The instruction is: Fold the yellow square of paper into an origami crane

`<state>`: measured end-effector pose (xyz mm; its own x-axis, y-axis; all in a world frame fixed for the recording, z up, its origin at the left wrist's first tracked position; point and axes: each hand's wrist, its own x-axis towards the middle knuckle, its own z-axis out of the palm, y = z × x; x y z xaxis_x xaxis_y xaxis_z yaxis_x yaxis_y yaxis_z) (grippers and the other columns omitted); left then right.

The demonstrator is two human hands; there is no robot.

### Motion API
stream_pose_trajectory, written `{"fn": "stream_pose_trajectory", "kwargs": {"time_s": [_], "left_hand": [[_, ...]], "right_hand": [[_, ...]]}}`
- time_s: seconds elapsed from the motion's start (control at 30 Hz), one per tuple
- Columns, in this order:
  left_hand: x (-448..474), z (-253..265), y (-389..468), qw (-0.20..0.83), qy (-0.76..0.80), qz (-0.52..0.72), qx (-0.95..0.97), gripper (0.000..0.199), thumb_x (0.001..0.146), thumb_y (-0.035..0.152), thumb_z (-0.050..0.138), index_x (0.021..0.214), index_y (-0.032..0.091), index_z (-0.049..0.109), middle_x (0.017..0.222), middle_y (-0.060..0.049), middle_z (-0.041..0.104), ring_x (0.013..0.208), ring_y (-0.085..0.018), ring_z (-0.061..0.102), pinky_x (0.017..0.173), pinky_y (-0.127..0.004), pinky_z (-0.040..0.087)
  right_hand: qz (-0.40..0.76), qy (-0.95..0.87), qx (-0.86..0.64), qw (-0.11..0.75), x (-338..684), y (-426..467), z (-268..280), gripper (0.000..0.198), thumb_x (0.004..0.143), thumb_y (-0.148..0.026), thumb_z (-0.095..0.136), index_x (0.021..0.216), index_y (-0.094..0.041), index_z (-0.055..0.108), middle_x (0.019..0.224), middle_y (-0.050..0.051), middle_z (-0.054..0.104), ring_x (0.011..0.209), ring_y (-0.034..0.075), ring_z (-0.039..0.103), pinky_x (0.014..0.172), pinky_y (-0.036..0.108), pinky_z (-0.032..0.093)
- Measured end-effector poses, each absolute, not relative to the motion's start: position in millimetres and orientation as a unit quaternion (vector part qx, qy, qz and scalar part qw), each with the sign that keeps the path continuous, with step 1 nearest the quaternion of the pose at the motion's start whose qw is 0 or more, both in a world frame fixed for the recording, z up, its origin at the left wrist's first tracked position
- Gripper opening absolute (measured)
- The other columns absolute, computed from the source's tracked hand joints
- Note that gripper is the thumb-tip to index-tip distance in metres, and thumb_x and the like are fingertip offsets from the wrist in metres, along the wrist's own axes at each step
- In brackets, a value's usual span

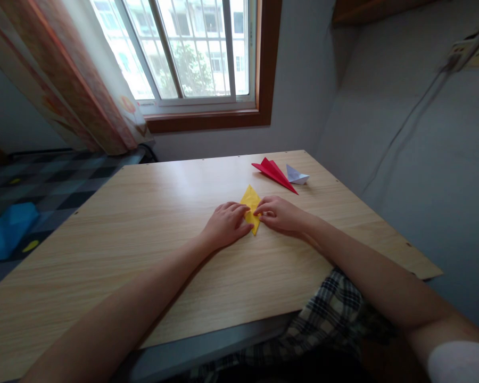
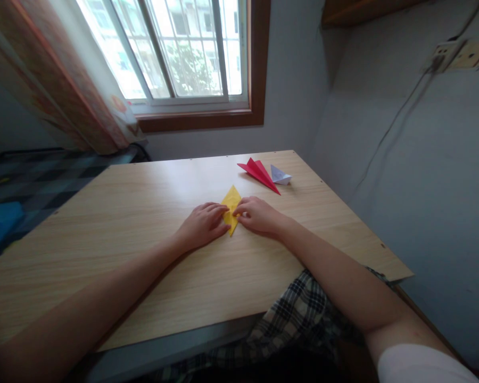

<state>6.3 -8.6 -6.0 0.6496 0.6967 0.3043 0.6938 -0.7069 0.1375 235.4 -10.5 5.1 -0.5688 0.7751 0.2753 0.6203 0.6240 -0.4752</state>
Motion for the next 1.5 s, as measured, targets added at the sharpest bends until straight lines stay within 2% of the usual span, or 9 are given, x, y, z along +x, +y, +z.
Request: {"fn": "stream_pose_trajectory", "kwargs": {"time_s": [0.17,0.27,0.33,0.5,0.67,0.9,1.13,1.3,1.5], "left_hand": [[7,-5,-10,0.012,0.36,0.153,0.92,0.034,0.096,0.037,0.056,0.125,0.022,0.068,0.129,-0.01,0.068,0.125,-0.029,0.057,0.109,-0.05,0.044],[6,-4,-9,0.012,0.339,0.144,0.93,0.034,0.097,0.036,0.055,0.125,0.023,0.069,0.131,-0.009,0.067,0.128,-0.03,0.055,0.111,-0.051,0.042],[5,-4,-9,0.017,0.32,0.143,0.936,0.034,0.098,0.037,0.055,0.127,0.024,0.068,0.134,-0.009,0.066,0.131,-0.029,0.054,0.113,-0.051,0.041],[6,-3,-12,0.027,0.291,0.142,0.946,0.035,0.1,0.037,0.052,0.129,0.023,0.066,0.136,-0.01,0.065,0.131,-0.028,0.054,0.113,-0.048,0.042],[8,0,-14,0.053,0.263,0.143,0.953,0.034,0.101,0.032,0.048,0.13,0.023,0.063,0.136,-0.008,0.066,0.129,-0.024,0.057,0.111,-0.043,0.045],[7,0,-14,0.059,0.244,0.148,0.957,0.035,0.103,0.033,0.045,0.131,0.022,0.064,0.135,-0.01,0.066,0.128,-0.024,0.058,0.113,-0.044,0.044],[6,0,-13,0.063,0.234,0.152,0.958,0.033,0.104,0.033,0.045,0.128,0.025,0.067,0.136,-0.009,0.066,0.127,-0.023,0.059,0.113,-0.045,0.044],[5,-3,-12,0.06,0.24,0.147,0.958,0.034,0.104,0.035,0.045,0.13,0.027,0.066,0.138,-0.007,0.065,0.129,-0.022,0.058,0.114,-0.045,0.042],[4,-3,-11,0.03,0.247,0.119,0.961,0.034,0.104,0.036,0.047,0.132,0.028,0.065,0.139,-0.005,0.064,0.127,-0.023,0.057,0.114,-0.045,0.04]], "right_hand": [[0.145,-0.873,-0.398,0.241,238,-5,2,0.021,0.089,-0.013,0.06,0.098,-0.017,0.079,0.104,0.01,0.072,0.097,0.02,0.064,0.094,0.033,0.048],[0.105,-0.854,-0.45,0.24,239,-4,2,0.017,0.088,-0.015,0.062,0.095,-0.017,0.078,0.104,0.009,0.071,0.099,0.021,0.062,0.096,0.035,0.046],[0.081,-0.833,-0.494,0.236,240,-3,0,0.016,0.087,-0.019,0.065,0.099,-0.017,0.076,0.109,0.01,0.069,0.105,0.024,0.06,0.099,0.037,0.044],[0.072,-0.825,-0.523,0.201,244,3,-7,0.033,0.09,-0.032,0.066,0.119,-0.015,0.07,0.126,0.015,0.062,0.12,0.029,0.053,0.107,0.043,0.039],[0.068,-0.837,-0.518,0.162,246,5,-9,0.032,0.095,-0.035,0.06,0.118,-0.014,0.069,0.138,0.019,0.057,0.129,0.033,0.046,0.11,0.047,0.035],[0.071,-0.831,-0.528,0.158,245,5,-10,0.037,0.094,-0.038,0.061,0.122,-0.016,0.067,0.142,0.018,0.055,0.133,0.033,0.044,0.112,0.047,0.033],[0.098,-0.814,-0.528,0.22,245,5,-9,0.041,0.085,-0.034,0.069,0.122,-0.016,0.066,0.133,0.016,0.061,0.129,0.031,0.048,0.11,0.048,0.037],[0.121,-0.794,-0.528,0.274,242,2,-6,0.04,0.077,-0.022,0.072,0.116,-0.02,0.065,0.123,0.011,0.066,0.119,0.029,0.056,0.106,0.046,0.041],[0.137,-0.798,-0.502,0.303,237,-6,1,0.032,0.075,-0.01,0.066,0.106,-0.02,0.063,0.106,0.007,0.07,0.1,0.023,0.063,0.092,0.037,0.048]]}}
